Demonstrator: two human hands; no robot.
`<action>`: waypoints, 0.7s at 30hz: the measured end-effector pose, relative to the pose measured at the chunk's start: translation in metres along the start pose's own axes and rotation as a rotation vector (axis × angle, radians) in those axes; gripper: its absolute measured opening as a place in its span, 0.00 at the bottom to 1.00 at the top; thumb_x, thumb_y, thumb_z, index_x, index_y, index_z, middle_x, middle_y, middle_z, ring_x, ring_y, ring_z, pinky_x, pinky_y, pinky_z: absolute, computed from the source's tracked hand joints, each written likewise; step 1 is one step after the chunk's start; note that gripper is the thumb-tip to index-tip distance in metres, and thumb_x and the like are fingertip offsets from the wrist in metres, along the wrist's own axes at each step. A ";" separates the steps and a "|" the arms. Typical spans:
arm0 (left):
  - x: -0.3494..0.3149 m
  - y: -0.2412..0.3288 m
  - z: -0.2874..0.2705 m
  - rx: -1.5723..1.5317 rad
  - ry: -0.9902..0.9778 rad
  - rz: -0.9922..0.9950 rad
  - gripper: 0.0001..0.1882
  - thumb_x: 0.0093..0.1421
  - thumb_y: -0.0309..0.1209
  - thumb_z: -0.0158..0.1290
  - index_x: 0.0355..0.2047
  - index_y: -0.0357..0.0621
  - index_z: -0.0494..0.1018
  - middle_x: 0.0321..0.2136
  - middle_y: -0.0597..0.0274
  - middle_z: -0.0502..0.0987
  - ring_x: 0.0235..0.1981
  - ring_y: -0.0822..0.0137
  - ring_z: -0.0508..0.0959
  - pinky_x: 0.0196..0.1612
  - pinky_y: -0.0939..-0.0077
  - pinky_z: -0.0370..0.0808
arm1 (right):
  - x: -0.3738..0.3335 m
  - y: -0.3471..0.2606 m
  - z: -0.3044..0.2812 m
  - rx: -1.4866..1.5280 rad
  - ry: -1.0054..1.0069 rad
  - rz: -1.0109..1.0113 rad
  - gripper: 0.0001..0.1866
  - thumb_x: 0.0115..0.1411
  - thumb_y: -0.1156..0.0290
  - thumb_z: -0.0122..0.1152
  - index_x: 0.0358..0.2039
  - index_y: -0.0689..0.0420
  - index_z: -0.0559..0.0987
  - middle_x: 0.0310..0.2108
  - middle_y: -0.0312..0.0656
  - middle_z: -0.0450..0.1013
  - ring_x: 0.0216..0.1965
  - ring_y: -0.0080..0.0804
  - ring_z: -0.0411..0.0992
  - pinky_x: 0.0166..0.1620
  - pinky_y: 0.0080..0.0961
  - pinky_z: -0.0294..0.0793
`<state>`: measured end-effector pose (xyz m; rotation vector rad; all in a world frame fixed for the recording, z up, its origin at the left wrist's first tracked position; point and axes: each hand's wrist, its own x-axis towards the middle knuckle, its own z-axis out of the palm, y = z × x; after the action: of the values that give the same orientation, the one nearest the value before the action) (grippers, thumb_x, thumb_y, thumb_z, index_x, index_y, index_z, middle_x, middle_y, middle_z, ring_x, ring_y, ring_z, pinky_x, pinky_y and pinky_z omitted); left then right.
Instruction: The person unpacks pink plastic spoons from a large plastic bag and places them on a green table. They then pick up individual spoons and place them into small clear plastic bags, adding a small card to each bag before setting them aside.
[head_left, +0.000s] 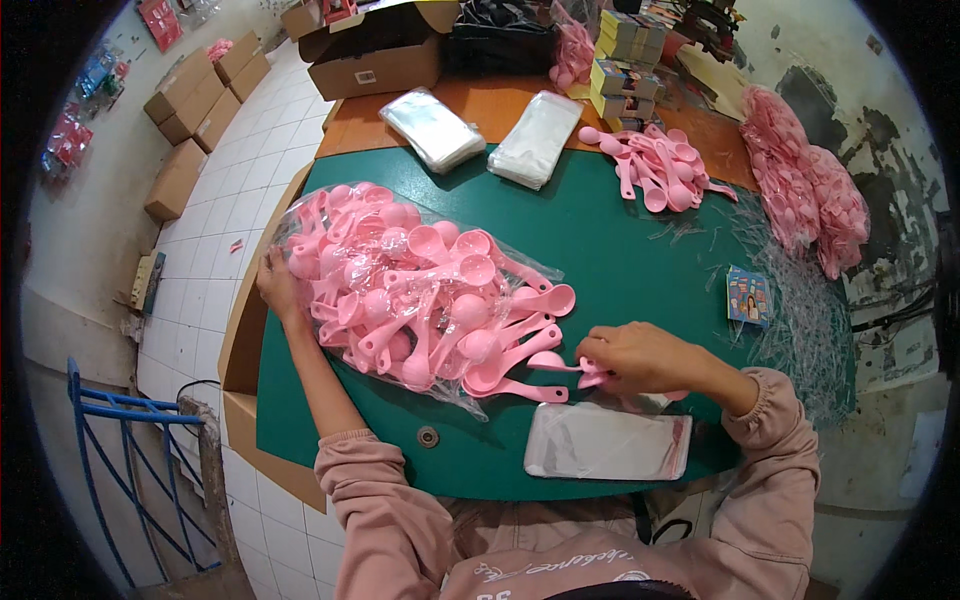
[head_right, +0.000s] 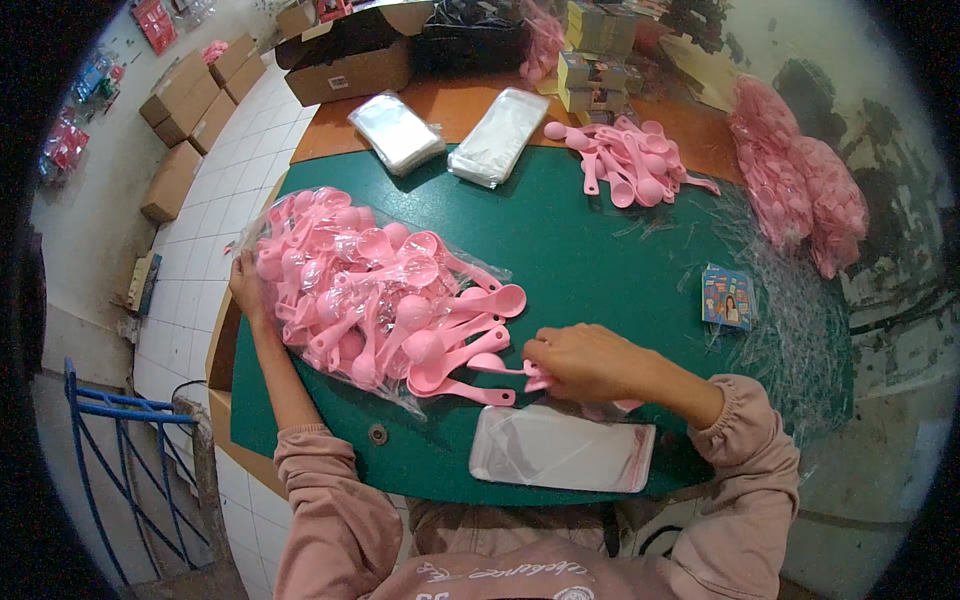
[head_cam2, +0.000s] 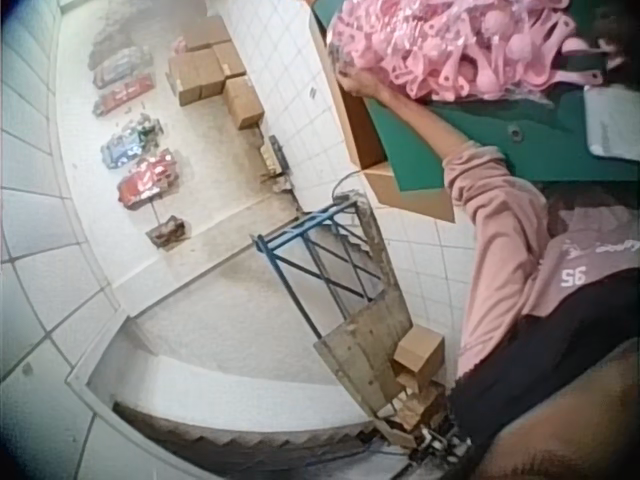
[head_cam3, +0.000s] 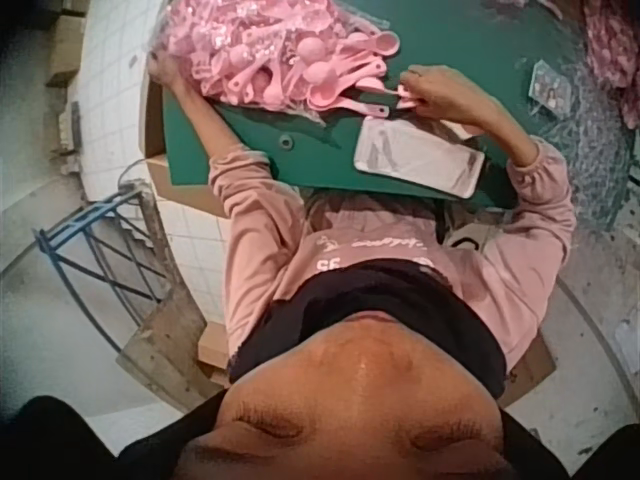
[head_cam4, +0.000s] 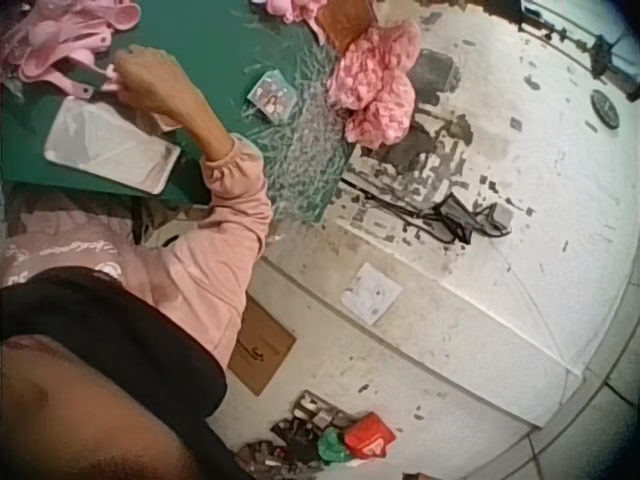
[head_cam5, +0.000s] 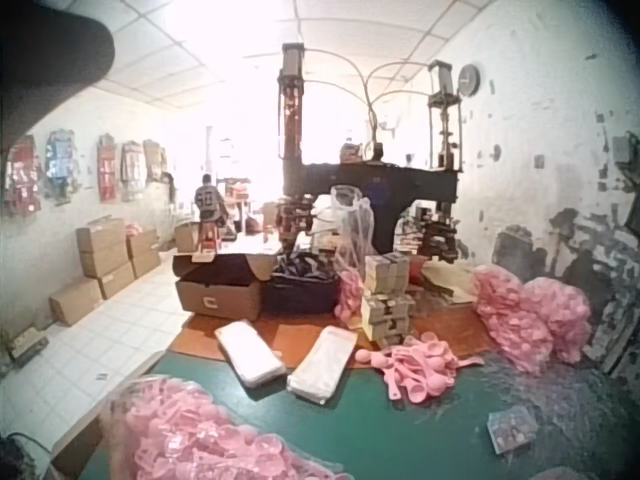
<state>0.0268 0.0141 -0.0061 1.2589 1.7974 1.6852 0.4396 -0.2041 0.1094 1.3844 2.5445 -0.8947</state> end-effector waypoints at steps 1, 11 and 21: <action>0.003 -0.005 -0.003 0.003 0.004 0.001 0.16 0.59 0.38 0.42 0.31 0.35 0.71 0.26 0.61 0.73 0.26 0.73 0.71 0.30 0.79 0.68 | 0.000 0.003 -0.006 0.000 0.000 -0.005 0.21 0.43 0.66 0.60 0.39 0.57 0.68 0.32 0.47 0.66 0.33 0.45 0.68 0.34 0.36 0.67; 0.000 -0.001 0.001 0.060 -0.014 -0.052 0.19 0.56 0.40 0.43 0.36 0.34 0.71 0.33 0.52 0.75 0.36 0.63 0.74 0.40 0.73 0.67 | 0.031 0.150 -0.119 -0.458 0.697 0.393 0.13 0.41 0.74 0.56 0.32 0.59 0.70 0.29 0.43 0.69 0.32 0.42 0.67 0.34 0.32 0.66; -0.005 0.013 -0.002 0.017 -0.012 -0.058 0.18 0.57 0.39 0.43 0.34 0.34 0.71 0.31 0.54 0.74 0.34 0.65 0.72 0.38 0.74 0.66 | 0.063 -0.017 -0.001 -0.242 0.536 -0.331 0.15 0.39 0.69 0.56 0.32 0.57 0.71 0.34 0.39 0.67 0.38 0.33 0.65 0.39 0.34 0.64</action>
<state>0.0326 0.0070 0.0051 1.2096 1.8268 1.6316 0.3898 -0.1646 0.0952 1.2826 3.2131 -0.2375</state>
